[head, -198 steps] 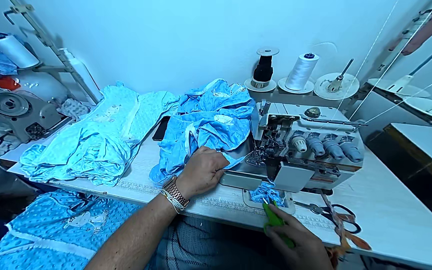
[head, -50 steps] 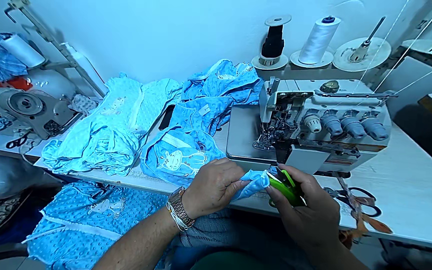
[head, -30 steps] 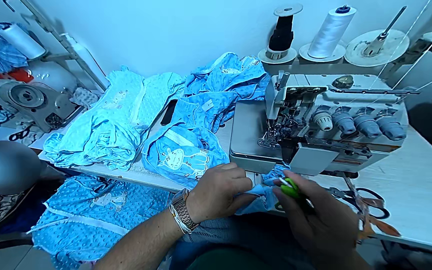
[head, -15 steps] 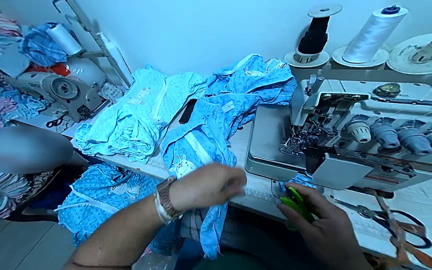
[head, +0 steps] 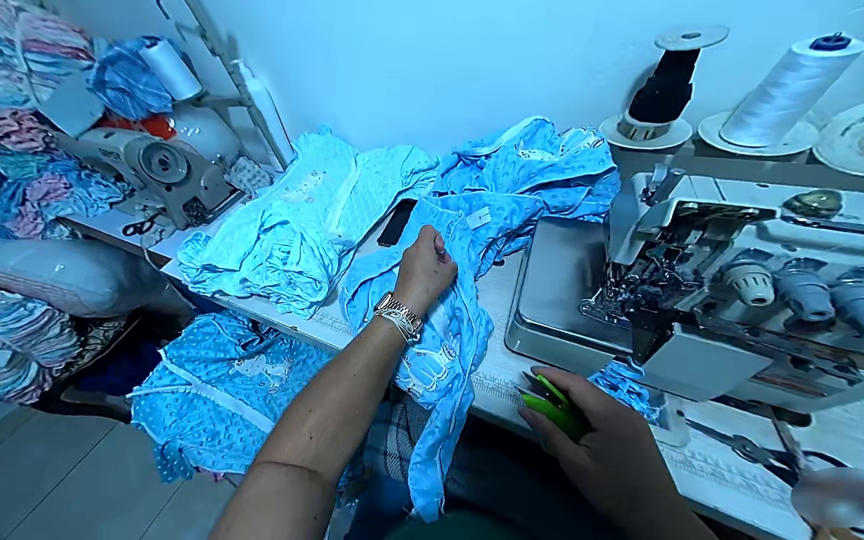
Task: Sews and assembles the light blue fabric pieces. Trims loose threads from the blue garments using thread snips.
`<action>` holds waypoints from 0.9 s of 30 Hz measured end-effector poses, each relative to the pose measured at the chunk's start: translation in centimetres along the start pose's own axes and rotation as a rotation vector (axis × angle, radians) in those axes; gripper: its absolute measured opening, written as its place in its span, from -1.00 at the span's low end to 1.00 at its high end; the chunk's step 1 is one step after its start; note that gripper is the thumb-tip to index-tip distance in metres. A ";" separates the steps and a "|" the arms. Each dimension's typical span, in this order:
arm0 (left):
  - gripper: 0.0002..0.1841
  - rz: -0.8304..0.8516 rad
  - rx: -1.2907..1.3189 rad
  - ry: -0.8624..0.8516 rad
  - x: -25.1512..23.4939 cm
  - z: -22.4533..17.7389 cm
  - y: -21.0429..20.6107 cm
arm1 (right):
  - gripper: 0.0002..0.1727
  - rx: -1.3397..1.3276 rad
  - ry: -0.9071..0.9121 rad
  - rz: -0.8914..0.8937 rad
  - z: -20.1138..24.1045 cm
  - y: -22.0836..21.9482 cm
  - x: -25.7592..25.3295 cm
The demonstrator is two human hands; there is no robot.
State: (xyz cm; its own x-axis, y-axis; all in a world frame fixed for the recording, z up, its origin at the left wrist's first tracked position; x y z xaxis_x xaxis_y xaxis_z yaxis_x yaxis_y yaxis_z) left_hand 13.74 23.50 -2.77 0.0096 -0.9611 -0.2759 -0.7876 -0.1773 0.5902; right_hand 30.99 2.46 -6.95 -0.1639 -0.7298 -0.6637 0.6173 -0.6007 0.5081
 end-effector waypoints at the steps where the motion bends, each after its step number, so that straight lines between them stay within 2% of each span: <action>1: -0.74 0.003 0.022 0.009 -0.4 0.2 -0.3 | -0.47 0.007 0.011 -0.010 0.2 0.1 0.0; 5: -0.63 0.070 0.022 0.012 -0.9 0.5 -1.5 | -0.49 0.004 -0.003 -0.047 -0.8 1.0 0.2; 9: -0.85 0.137 0.066 -0.087 -0.4 -0.1 -2.6 | -0.49 0.002 0.018 -0.058 -0.5 1.4 -0.2; 12: -0.85 0.297 0.322 -0.146 2.2 -2.3 -1.4 | -0.49 0.015 0.034 -0.101 -0.6 2.2 -0.7; 16: -0.42 0.732 0.698 -0.141 7.8 -6.1 1.9 | -0.48 0.083 0.047 -0.230 -0.4 4.1 -1.9; 18: -0.28 0.854 0.806 -0.209 9.7 -7.3 2.6 | -0.49 0.087 0.088 -0.316 0.8 5.0 -2.5; 22: -0.15 0.829 0.714 -0.387 11.3 -7.9 1.7 | -0.55 0.149 0.183 -0.384 3.1 6.3 -3.3; 27: -0.02 0.798 0.646 -0.475 12.5 -8.5 0.8 | -0.61 0.293 0.223 -0.367 3.3 6.2 -3.2</action>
State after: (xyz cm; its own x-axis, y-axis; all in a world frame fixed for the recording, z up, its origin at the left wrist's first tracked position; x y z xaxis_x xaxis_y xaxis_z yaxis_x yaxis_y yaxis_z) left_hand 18.44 9.53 0.74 -0.7652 -0.5484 -0.3372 -0.6359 0.7258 0.2624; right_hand 32.82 0.06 0.12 -0.1418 -0.3857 -0.9117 0.3029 -0.8937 0.3310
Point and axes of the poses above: each hand's wrist, its own x-axis away from the middle knuckle, its own y-axis out of the back of the hand, z = x × y, the point moved 6 cm from there along -x, towards the middle knuckle, and after that the axes turned 14 degrees about -z, right-handed, at the moved point
